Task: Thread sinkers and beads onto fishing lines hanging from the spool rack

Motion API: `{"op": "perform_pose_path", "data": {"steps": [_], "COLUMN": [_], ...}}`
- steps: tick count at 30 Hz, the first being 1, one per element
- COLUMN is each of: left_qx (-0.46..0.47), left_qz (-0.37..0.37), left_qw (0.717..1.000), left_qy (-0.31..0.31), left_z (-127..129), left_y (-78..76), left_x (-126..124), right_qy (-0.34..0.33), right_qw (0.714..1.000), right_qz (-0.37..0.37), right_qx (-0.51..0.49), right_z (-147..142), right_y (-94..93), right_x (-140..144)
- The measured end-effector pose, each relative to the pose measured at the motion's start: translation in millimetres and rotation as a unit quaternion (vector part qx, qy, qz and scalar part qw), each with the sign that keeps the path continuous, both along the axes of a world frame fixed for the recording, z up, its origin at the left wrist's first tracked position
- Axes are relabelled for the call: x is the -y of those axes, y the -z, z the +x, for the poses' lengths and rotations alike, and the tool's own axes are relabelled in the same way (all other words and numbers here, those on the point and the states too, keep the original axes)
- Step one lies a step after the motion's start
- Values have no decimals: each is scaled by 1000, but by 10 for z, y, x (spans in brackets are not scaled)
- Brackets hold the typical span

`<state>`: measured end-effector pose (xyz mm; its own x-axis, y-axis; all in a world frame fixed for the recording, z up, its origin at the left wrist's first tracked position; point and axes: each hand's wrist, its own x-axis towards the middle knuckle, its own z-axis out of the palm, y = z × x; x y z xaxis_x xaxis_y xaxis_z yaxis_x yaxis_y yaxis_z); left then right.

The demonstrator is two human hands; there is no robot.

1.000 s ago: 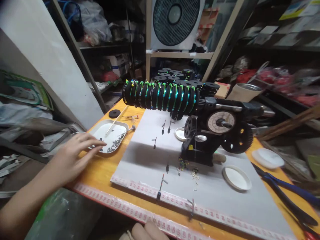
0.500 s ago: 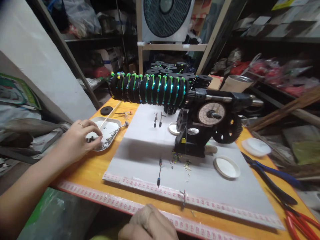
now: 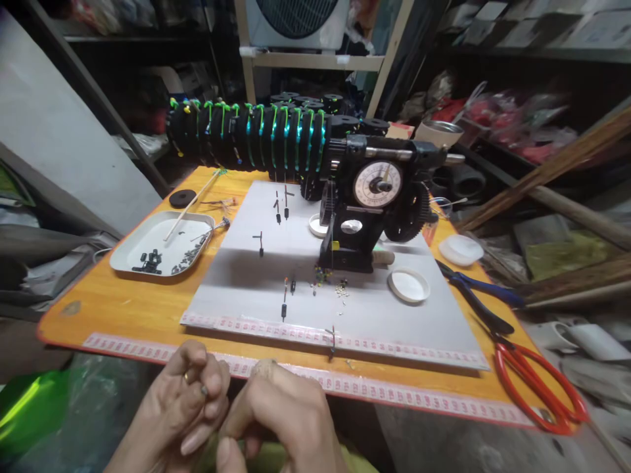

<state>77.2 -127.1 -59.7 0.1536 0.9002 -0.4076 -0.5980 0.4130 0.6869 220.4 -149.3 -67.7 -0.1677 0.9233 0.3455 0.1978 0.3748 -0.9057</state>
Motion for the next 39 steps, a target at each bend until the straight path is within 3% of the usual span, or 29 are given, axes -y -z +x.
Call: {"op": "perform_pose_path", "data": {"steps": [3, 10, 29, 39], "left_qx": [73, 107, 128, 118], "left_qz": [-18, -25, -25, -41], "left_qw": [997, 993, 990, 990], "left_qy": [21, 45, 55, 66], "left_z": [0, 2, 8, 15], "left_y": [71, 51, 129, 48], "left_x": [11, 55, 70, 59], "right_qy": [-10, 13, 15, 45], "right_qw": [1000, 998, 998, 998], "right_qz": [-9, -24, -38, -35], "right_qx": [-23, -51, -40, -19], "right_z": [-23, -58, -42, -53], "right_y": [-6, -52, -41, -64], "right_x": [20, 36, 47, 34]}}
